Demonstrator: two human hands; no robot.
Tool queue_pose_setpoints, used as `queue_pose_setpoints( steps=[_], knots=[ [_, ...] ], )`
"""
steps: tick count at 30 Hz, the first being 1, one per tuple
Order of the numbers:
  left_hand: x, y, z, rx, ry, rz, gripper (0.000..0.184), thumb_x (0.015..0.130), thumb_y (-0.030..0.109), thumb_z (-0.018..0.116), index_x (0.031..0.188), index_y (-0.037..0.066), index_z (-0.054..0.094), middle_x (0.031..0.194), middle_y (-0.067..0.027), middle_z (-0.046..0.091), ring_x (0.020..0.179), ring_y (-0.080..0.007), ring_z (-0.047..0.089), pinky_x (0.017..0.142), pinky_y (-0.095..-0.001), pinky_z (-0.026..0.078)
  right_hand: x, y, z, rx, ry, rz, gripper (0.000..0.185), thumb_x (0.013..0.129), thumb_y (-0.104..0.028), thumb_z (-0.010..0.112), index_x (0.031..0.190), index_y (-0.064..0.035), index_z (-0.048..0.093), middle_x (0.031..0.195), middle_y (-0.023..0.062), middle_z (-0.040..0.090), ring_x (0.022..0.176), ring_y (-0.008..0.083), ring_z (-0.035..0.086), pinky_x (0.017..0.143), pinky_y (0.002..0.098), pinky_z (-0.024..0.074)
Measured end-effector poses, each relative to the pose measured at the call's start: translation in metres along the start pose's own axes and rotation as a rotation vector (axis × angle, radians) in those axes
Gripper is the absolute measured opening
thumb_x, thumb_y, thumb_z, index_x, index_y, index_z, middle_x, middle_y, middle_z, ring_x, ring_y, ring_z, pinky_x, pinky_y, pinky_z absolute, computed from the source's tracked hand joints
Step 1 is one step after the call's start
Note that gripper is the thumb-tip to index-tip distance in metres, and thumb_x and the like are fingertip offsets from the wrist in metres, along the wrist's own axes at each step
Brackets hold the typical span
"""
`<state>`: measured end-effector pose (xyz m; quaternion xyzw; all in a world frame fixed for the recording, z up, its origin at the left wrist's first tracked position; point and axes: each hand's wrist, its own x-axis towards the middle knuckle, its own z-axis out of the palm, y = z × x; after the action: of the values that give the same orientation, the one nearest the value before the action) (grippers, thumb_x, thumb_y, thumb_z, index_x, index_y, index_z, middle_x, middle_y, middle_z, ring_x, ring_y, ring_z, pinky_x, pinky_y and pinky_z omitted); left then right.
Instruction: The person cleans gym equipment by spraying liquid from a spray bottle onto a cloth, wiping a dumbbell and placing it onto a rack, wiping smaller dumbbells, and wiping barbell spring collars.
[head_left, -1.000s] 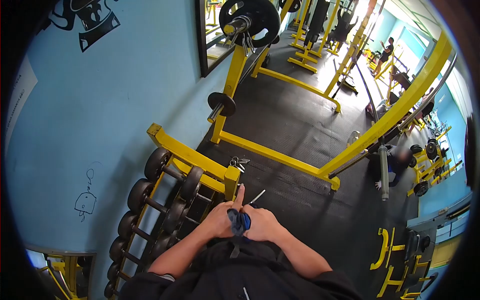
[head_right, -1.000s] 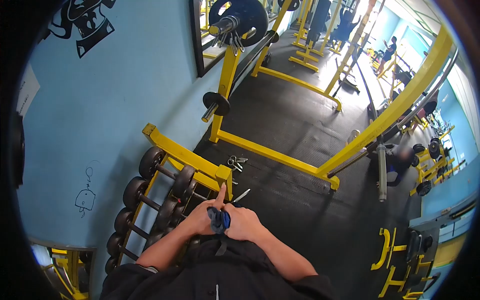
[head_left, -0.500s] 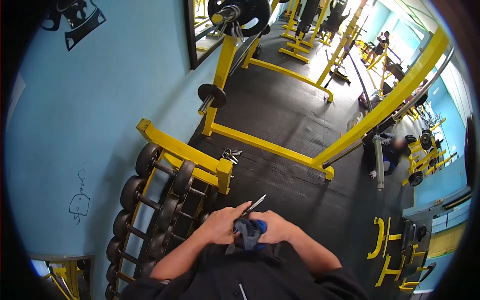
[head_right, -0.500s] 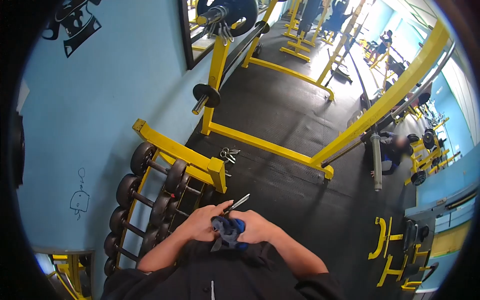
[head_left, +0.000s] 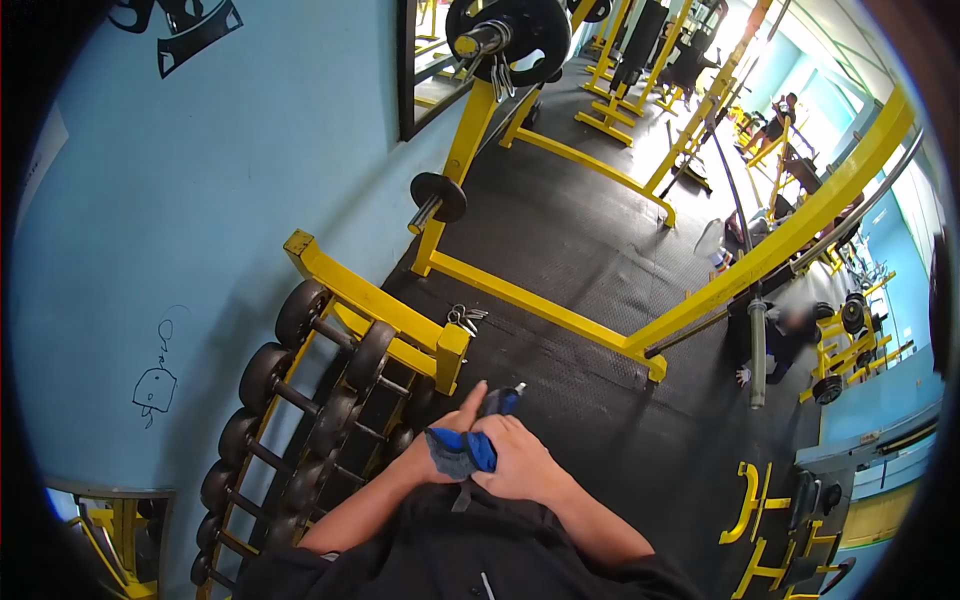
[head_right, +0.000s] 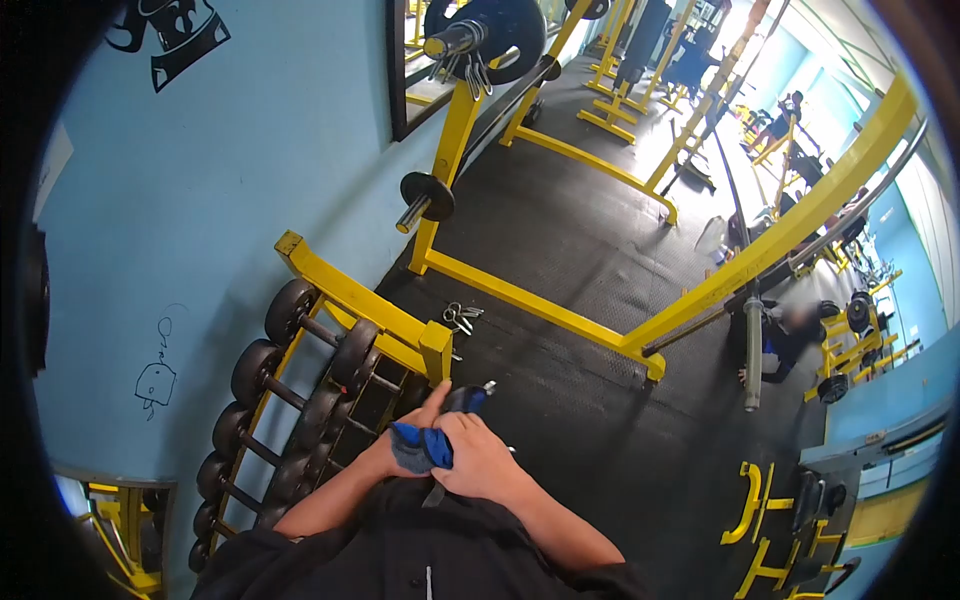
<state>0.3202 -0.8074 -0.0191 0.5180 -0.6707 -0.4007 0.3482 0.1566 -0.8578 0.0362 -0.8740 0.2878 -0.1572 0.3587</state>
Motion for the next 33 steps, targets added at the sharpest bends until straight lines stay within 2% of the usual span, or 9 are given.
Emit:
queue_pose_setpoints(
  steps=[8,13,15,17,19,21,29,31,33],
  knots=[
    [-0.018,0.008,-0.005,-0.053,0.049,-0.118,0.094,0.061,0.006,0.07,0.142,0.005,0.022,0.096,-0.012,0.056,0.086,-0.0282,0.058,0.082,-0.0353,0.046,-0.029,0.071,-0.051,0.361,-0.368,0.321,0.046,0.061,-0.008,0.071,0.105,-0.0027,0.058,0.094,0.0101,0.066,0.086,0.026,0.065,0.08,0.0348,0.0497],
    [-0.015,-0.008,0.008,-0.438,0.238,0.04,0.087,0.063,0.0,0.063,0.141,0.004,0.026,0.094,-0.0094,0.052,0.094,-0.02,0.053,0.089,-0.0314,0.041,-0.023,0.042,0.003,1.72,0.195,0.208,0.052,0.06,-0.001,0.072,0.111,0.0019,0.058,0.11,0.0131,0.062,0.105,0.0252,0.059,0.094,0.0375,0.0454],
    [-0.008,-0.012,0.017,-0.426,0.356,0.206,0.079,0.067,0.005,0.057,0.14,0.002,0.028,0.099,-0.0098,0.052,0.095,-0.0196,0.051,0.091,-0.0304,0.04,-0.034,0.066,0.058,1.714,0.073,0.321,0.047,0.067,-0.006,0.07,0.113,-0.0004,0.059,0.115,0.0112,0.061,0.112,0.0218,0.056,0.097,0.0379,0.0427],
    [-0.008,-0.005,0.014,-1.339,0.455,-0.088,0.073,0.069,0.011,0.05,0.14,0.001,0.032,0.107,-0.0106,0.053,0.097,-0.0205,0.053,0.094,-0.0311,0.04,-0.027,0.046,0.068,1.35,0.023,0.334,0.045,0.069,-0.01,0.069,0.113,-0.0015,0.06,0.115,0.011,0.061,0.113,0.0232,0.055,0.098,0.0384,0.0408],
    [-0.014,-0.033,0.029,-1.498,0.445,-0.061,0.065,0.077,0.018,0.046,0.139,0.002,0.035,0.114,-0.0126,0.054,0.1,-0.0212,0.053,0.094,-0.0318,0.041,-0.025,0.039,0.065,0.99,-0.022,0.346,0.043,0.072,-0.013,0.068,0.113,-0.0025,0.06,0.116,0.0108,0.061,0.114,0.0245,0.055,0.099,0.0389,0.0389],
    [-0.016,-0.036,0.022,-1.807,0.339,-0.092,0.059,0.086,0.024,0.044,0.138,-0.004,0.034,0.131,-0.0163,0.049,0.119,-0.0232,0.05,0.101,-0.0372,0.04,-0.018,0.038,0.055,0.505,-0.037,-0.211,0.047,0.07,-0.021,0.072,0.111,-0.0002,0.06,0.118,0.0126,0.059,0.113,0.029,0.054,0.099,0.0384,0.0384],
    [0.003,-0.029,-0.002,-1.319,0.432,-0.286,0.038,0.098,0.022,0.042,0.126,-0.002,0.048,0.118,-0.0125,0.058,0.106,-0.0211,0.058,0.095,-0.0362,0.046,0.0,0.0,0.056,0.099,0.265,-0.224,0.051,0.059,-0.012,0.068,0.109,-0.0055,0.06,0.113,0.0108,0.06,0.111,0.0307,0.053,0.096,0.0378,0.0359],
    [0.001,-0.028,-0.01,-1.497,0.503,-0.313,0.032,0.096,0.019,0.046,0.122,0.001,0.051,0.119,-0.0119,0.059,0.107,-0.0225,0.059,0.094,-0.043,0.047,-0.006,0.015,0.049,0.167,0.171,-0.247,0.052,0.056,-0.008,0.066,0.108,-0.0048,0.06,0.111,0.01,0.06,0.114,0.0308,0.051,0.097,0.039,0.0361],
    [0.002,-0.021,-0.029,-1.742,0.564,-0.191,0.028,0.094,0.016,0.048,0.119,0.004,0.053,0.12,-0.0126,0.058,0.112,-0.0239,0.057,0.095,-0.0497,0.046,-0.023,0.026,0.046,0.05,-0.459,-0.038,0.045,0.059,-0.004,0.064,0.104,-0.0031,0.059,0.107,0.0123,0.061,0.108,0.0327,0.056,0.096,0.0393,0.0405]
  ],
)
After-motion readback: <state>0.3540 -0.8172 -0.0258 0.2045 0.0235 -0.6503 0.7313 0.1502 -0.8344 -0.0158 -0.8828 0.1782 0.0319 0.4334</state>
